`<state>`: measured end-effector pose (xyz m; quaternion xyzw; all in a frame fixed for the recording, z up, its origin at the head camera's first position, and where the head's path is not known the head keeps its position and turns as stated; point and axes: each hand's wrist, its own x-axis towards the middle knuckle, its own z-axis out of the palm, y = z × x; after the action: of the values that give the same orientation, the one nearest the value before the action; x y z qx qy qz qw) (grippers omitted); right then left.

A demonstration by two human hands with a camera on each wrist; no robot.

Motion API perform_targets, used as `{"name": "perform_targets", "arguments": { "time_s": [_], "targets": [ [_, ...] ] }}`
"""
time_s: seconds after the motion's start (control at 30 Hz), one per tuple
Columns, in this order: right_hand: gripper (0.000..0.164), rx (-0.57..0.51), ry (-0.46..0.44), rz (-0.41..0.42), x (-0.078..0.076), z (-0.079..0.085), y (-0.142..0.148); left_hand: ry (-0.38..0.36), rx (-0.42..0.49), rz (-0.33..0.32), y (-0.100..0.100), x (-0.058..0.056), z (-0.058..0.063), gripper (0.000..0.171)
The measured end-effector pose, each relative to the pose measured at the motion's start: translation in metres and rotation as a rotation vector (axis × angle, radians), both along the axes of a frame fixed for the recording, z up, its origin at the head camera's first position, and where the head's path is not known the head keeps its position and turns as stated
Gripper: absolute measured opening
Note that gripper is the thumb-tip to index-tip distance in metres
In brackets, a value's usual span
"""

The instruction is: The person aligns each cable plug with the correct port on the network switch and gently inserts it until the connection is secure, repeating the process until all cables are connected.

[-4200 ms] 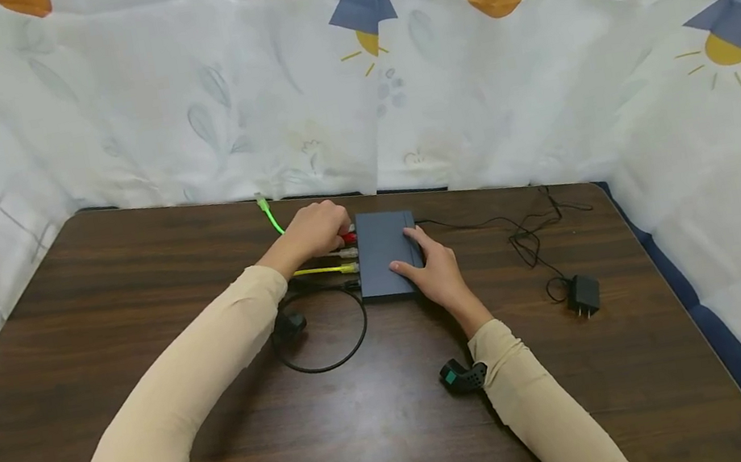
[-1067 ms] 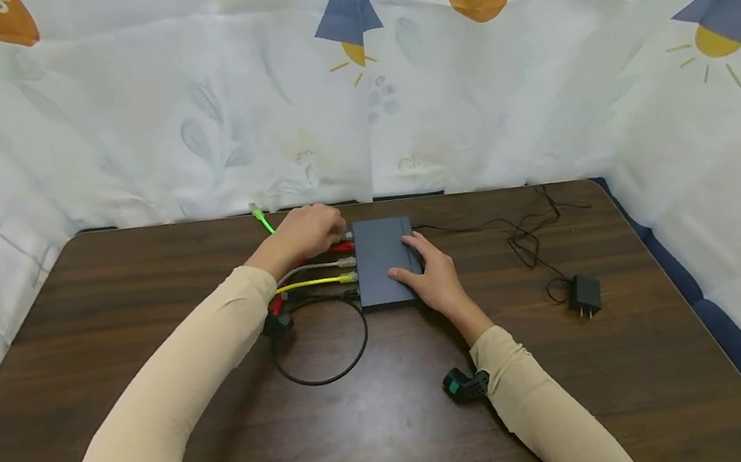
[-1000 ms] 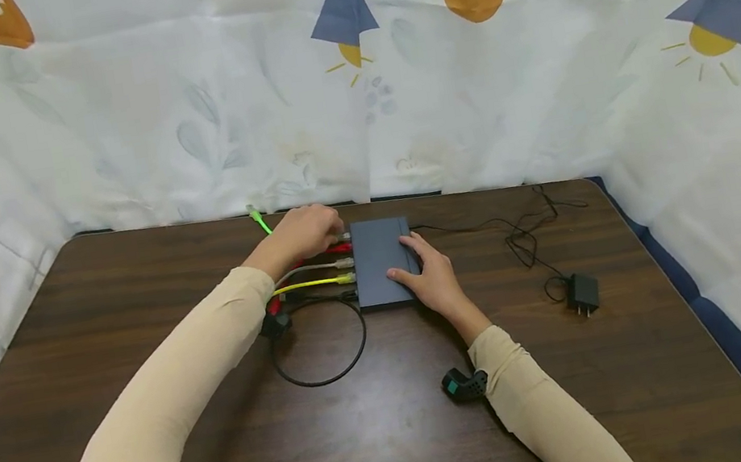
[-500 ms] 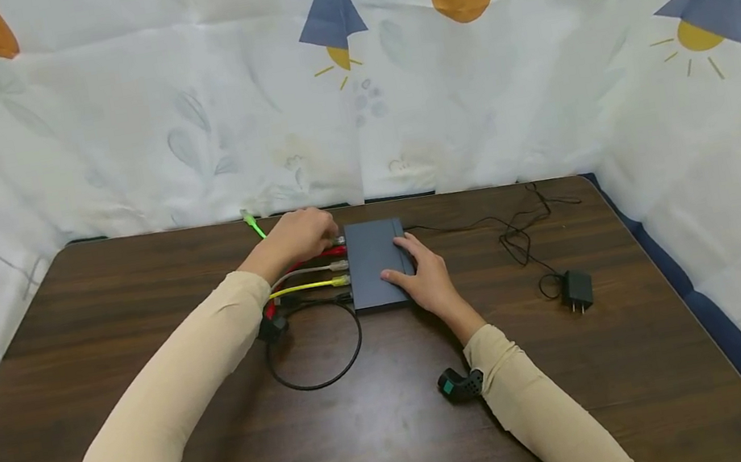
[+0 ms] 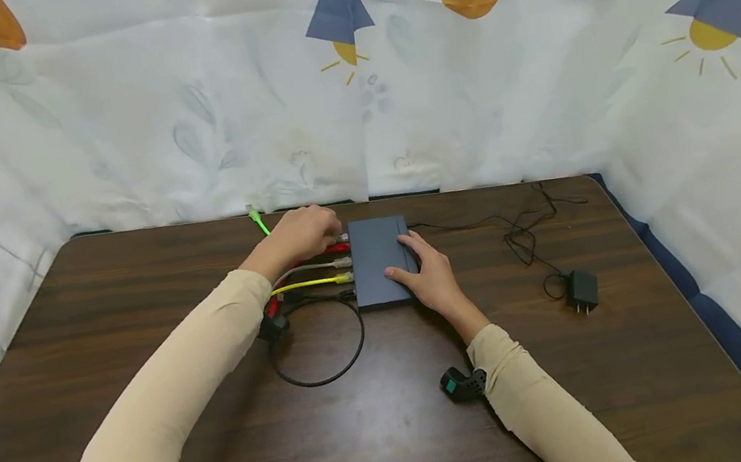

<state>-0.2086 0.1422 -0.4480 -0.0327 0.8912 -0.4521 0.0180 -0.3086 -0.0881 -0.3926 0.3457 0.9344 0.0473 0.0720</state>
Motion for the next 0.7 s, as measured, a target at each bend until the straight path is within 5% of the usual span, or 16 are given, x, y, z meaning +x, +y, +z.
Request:
{"name": "perform_targets", "arguments": {
  "time_s": [0.7],
  "targets": [
    [0.067, -0.007, 0.007, -0.013, 0.0002, -0.0028, -0.0018, -0.009, -0.007, -0.06, -0.0027, -0.0053, -0.0049, 0.012]
  ]
}}
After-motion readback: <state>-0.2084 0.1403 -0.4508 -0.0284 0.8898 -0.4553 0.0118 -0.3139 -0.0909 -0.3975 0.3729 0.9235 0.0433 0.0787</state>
